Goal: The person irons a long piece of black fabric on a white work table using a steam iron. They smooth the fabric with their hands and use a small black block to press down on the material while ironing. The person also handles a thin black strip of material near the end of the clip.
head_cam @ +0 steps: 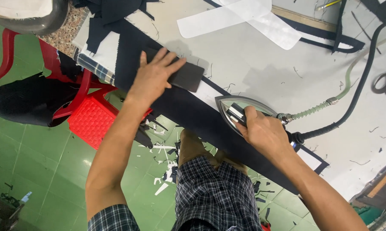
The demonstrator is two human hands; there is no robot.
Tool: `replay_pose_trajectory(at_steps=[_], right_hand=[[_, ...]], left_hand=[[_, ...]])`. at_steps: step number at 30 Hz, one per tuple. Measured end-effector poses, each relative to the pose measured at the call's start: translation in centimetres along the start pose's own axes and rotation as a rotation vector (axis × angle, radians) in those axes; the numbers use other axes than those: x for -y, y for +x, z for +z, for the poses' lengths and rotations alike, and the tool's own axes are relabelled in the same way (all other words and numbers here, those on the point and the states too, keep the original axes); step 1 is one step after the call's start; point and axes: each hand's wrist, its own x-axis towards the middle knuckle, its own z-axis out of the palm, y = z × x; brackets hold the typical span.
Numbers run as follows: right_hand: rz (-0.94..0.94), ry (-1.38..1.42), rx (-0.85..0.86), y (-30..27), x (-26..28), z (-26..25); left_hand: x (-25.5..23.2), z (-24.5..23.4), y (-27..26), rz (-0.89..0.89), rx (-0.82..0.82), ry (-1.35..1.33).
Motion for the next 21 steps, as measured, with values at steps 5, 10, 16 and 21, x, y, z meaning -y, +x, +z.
replay_pose_trajectory(at_steps=[5, 10, 16, 21], right_hand=[[-0.004, -0.007, -0.037, 0.2, -1.1, 2.2], [0.004, -0.039, -0.061, 0.4, -1.5, 3.1], [-0.016, -0.048, -0.081, 0.3, -1.5, 3.2], [-0.032, -0.049, -0.112, 0.3, -1.6, 3.3]], left_hand=[[2.1, -0.7, 0.4, 0.031, -0.008, 0.019], [3.4, -1.5, 0.7, 0.069, -0.039, 0.044], [4.2, -1.7, 0.8, 0.051, -0.031, -0.010], [5.2, -1.9, 1.0, 0.023, -0.038, -0.053]])
